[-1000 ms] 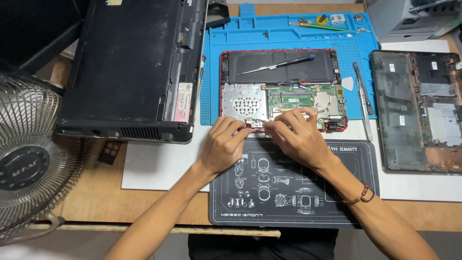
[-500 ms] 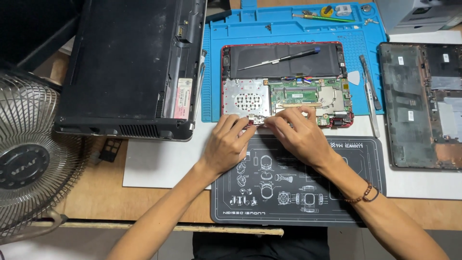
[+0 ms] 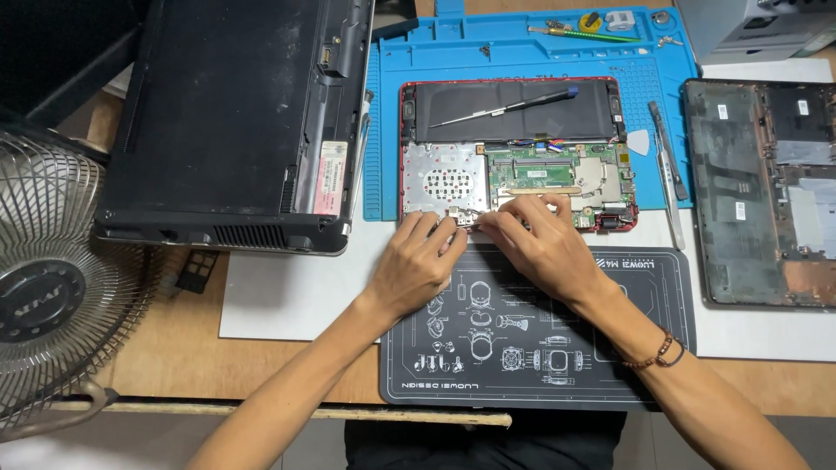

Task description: Disassembling laptop computers to access and inspect internal components like RAM and storage.

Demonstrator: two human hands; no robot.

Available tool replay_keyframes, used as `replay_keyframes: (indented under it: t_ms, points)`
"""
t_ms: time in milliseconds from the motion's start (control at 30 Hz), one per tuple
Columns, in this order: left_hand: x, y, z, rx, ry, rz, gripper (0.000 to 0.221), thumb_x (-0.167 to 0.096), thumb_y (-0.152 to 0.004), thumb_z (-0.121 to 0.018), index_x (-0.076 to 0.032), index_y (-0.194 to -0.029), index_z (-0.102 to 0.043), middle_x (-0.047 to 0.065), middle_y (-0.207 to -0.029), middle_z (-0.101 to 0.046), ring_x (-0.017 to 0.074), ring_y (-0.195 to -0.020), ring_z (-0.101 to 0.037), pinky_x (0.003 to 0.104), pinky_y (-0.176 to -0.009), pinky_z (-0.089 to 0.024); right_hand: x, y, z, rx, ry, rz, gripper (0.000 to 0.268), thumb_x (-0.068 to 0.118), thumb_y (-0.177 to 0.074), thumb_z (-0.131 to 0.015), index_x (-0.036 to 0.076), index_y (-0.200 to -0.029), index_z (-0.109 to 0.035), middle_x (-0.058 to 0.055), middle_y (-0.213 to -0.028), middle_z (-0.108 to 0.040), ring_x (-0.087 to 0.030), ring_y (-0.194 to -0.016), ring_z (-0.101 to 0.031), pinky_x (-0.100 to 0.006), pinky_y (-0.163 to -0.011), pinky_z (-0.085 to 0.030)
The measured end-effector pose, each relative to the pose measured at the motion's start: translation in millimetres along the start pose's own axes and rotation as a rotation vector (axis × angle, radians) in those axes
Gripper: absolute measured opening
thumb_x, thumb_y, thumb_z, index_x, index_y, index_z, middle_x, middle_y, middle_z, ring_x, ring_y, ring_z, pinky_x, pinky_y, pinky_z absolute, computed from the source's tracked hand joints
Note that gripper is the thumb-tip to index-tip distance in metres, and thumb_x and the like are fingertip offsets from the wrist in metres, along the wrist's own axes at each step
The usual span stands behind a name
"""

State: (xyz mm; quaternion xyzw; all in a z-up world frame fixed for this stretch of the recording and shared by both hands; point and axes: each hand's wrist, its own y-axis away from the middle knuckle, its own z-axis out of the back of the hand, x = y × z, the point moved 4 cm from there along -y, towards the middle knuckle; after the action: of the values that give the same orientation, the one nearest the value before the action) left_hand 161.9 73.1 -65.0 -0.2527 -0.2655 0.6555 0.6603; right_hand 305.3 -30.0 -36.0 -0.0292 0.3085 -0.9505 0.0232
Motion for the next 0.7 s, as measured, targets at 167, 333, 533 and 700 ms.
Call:
replay_keyframes:
  t_ms: [167,333,533,700]
  points:
    - [4.2,0.8,2.2,-0.041,0.081,0.080,0.022,0.002,-0.088,-0.056,-0.004,-0.099,-0.074,0.010,-0.084,-0.055,0.0296,-0.082,-0.058,0.042,-0.081,-0.052,0.9,1.5,-1.3,0.036,-0.009,0.002,0.012,0.012,-0.094,-0.078,0.016,-0.101,-0.069,0.001,-0.090,-0.062,-0.015,-0.082,-0.062,-0.035,-0.091,-0.040]
    - [5.1,-7.9,13.2,-0.094,0.154,0.127,0.016,0.004,-0.088,-0.062,-0.003,-0.093,-0.074,0.011,-0.083,-0.057,0.0289,-0.081,-0.059,0.041,-0.081,-0.053,-0.1,1.8,-1.3,0.065,-0.015,0.026,0.009,0.012,-0.094,-0.075,0.016,-0.100,-0.070,0.000,-0.092,-0.062,-0.017,-0.084,-0.061,-0.036,-0.091,-0.039]
    - [6.4,-4.5,9.9,-0.106,0.148,0.139,0.012,0.003,-0.088,-0.066,-0.003,-0.093,-0.075,0.013,-0.085,-0.059,0.0289,-0.082,-0.060,0.041,-0.080,-0.054,-1.6,4.2,-2.5,0.083,0.029,0.037,0.009,0.014,-0.094,-0.076,0.019,-0.098,-0.070,0.003,-0.093,-0.064,-0.015,-0.086,-0.062,-0.037,-0.093,-0.038]
    - [1.1,-1.8,1.4,-0.046,0.027,0.056,0.018,0.006,-0.089,-0.056,-0.001,-0.093,-0.072,0.012,-0.082,-0.056,0.0282,-0.077,-0.058,0.041,-0.079,-0.053,0.2,3.7,-2.9,0.033,0.040,0.048,0.007,0.011,-0.095,-0.074,0.016,-0.099,-0.071,0.000,-0.094,-0.062,-0.018,-0.084,-0.059,-0.038,-0.093,-0.037]
